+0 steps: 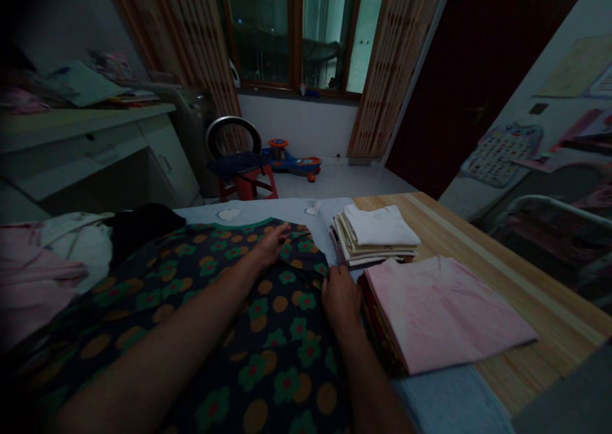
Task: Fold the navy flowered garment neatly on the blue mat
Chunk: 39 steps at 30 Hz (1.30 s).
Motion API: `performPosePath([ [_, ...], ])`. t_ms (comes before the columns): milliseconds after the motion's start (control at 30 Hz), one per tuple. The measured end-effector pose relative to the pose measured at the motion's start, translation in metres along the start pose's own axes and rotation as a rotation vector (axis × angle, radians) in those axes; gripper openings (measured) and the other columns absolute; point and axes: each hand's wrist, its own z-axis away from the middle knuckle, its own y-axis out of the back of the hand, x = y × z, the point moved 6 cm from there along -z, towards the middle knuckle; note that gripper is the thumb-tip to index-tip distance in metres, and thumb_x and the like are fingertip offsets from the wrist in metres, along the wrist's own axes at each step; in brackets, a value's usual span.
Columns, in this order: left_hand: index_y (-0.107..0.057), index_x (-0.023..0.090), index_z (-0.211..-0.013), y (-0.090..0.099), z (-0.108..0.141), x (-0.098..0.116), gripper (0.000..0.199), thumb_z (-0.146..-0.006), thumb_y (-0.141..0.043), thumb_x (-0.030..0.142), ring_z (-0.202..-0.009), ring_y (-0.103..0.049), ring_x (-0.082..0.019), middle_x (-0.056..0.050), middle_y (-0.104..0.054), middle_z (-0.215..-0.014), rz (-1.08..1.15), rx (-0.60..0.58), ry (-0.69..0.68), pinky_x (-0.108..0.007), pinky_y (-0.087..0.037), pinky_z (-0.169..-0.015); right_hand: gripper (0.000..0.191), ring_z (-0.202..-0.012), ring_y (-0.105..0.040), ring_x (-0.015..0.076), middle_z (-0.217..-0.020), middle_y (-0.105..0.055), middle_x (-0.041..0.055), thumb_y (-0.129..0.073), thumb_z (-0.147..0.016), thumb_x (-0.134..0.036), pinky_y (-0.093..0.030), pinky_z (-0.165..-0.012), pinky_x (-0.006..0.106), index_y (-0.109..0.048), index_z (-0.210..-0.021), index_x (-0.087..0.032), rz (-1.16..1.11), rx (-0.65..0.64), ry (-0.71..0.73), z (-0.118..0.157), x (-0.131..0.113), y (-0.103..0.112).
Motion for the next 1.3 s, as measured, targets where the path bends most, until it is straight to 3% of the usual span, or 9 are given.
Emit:
performPosePath([
  [133, -0.063, 0.02, -0.074, 0.011, 0.004, -0.003, 0.025, -0.057, -0.081, 0.017, -0.063, -0.06, -0.016, 0.004, -0.062, -0.06, -0.208, 0.053, 0.004, -0.023, -0.045, -0.06, 0.019, -0.087, -0.06, 0.0159, -0.106, -0.057, 0.0051, -0.048, -0.088, -0.011, -0.038, -0.067, 0.026, -0.059, -0.1, -0.021, -0.039, 0.067, 0.051, 0.001, -0.002, 0.004],
  [267, -0.059, 0.019, -0.058, 0.012, 0.008, 0.001, 0.016, -0.061, -0.072, 0.009, -0.058, -0.056, -0.014, 0.005, -0.056, -0.052, -0.293, 0.043, -0.017, -0.021, -0.041, -0.056, 0.018, -0.089, -0.059, 0.0167, -0.101, -0.057, 0.0049, -0.051, -0.083, -0.011, -0.039, -0.072, 0.026, -0.059, -0.096, -0.02, -0.077, 0.103, 0.087, 0.003, 0.0, 0.013],
  [467, -0.064, 0.019, -0.075, -0.002, 0.029, 0.013, 0.009, -0.068, -0.064, 0.014, -0.057, -0.06, -0.013, 0.001, -0.065, -0.066, -0.166, -0.083, -0.032, -0.023, -0.048, -0.059, 0.013, -0.092, -0.06, 0.022, -0.096, -0.061, 0.0085, -0.052, -0.087, -0.026, -0.04, -0.074, 0.03, -0.063, -0.089, -0.019, -0.031, -0.026, 0.131, -0.003, -0.013, 0.03],
  [567, -0.063, 0.018, -0.078, -0.01, 0.039, 0.012, 0.012, -0.066, -0.063, 0.014, -0.055, -0.06, -0.013, 0.0, -0.065, -0.067, -0.094, -0.152, -0.019, -0.024, -0.049, -0.058, 0.042, -0.108, -0.056, 0.0266, -0.111, -0.061, 0.0134, -0.063, -0.083, -0.043, -0.04, -0.089, 0.034, -0.059, -0.115, -0.016, -0.108, 0.03, 0.267, -0.016, -0.038, 0.039],
  [667, -0.063, 0.017, -0.078, -0.013, 0.043, 0.006, 0.016, -0.064, -0.061, 0.012, -0.056, -0.059, -0.011, 0.001, -0.065, -0.069, -0.053, -0.175, -0.028, -0.021, -0.048, -0.058, 0.084, -0.117, -0.052, 0.0299, -0.127, -0.058, 0.0167, -0.075, -0.07, -0.053, -0.039, -0.094, 0.037, -0.043, -0.137, -0.014, -0.174, -0.056, 0.355, -0.031, -0.065, 0.029],
  [733, -0.063, 0.017, -0.077, -0.01, 0.044, 0.001, 0.017, -0.061, -0.06, 0.012, -0.057, -0.059, -0.01, 0.001, -0.065, -0.069, -0.036, -0.186, -0.029, -0.02, -0.047, -0.058, 0.091, -0.117, -0.053, 0.0302, -0.128, -0.057, 0.0171, -0.078, -0.066, -0.05, -0.039, -0.092, 0.037, -0.039, -0.14, -0.013, -0.176, -0.114, 0.352, -0.039, -0.076, 0.018],
  [900, -0.064, 0.016, -0.068, 0.009, 0.042, -0.003, 0.005, -0.063, -0.064, 0.017, -0.053, -0.054, -0.011, 0.0, -0.061, -0.061, -0.315, -0.256, -0.084, -0.02, -0.043, -0.053, 0.052, -0.109, -0.055, 0.0253, -0.118, -0.061, 0.0142, -0.058, -0.081, -0.023, -0.039, -0.089, 0.035, -0.049, -0.131, -0.013, -0.145, -0.092, 0.391, -0.046, -0.087, 0.001],
  [1000, -0.063, 0.018, -0.06, 0.029, 0.031, 0.009, 0.007, -0.067, -0.064, 0.018, -0.054, -0.052, -0.013, 0.001, -0.056, -0.056, -0.484, -0.156, -0.175, -0.021, -0.043, -0.054, 0.031, -0.105, -0.054, 0.0243, -0.11, -0.061, 0.0124, -0.052, -0.082, -0.017, -0.039, -0.089, 0.033, -0.06, -0.112, -0.015, -0.144, 0.017, 0.437, -0.045, -0.087, 0.001],
  [1300, -0.071, 0.022, -0.09, 0.026, -0.013, 0.042, 0.039, -0.067, -0.052, -0.001, -0.102, -0.059, -0.02, -0.004, -0.067, -0.099, -0.653, 0.027, -0.438, -0.031, -0.042, -0.101, 0.019, -0.091, -0.055, 0.02, -0.095, -0.063, 0.0062, -0.05, -0.08, -0.017, -0.041, -0.084, 0.029, -0.065, -0.092, -0.019, -0.208, 0.005, 0.622, -0.036, -0.095, -0.023],
])
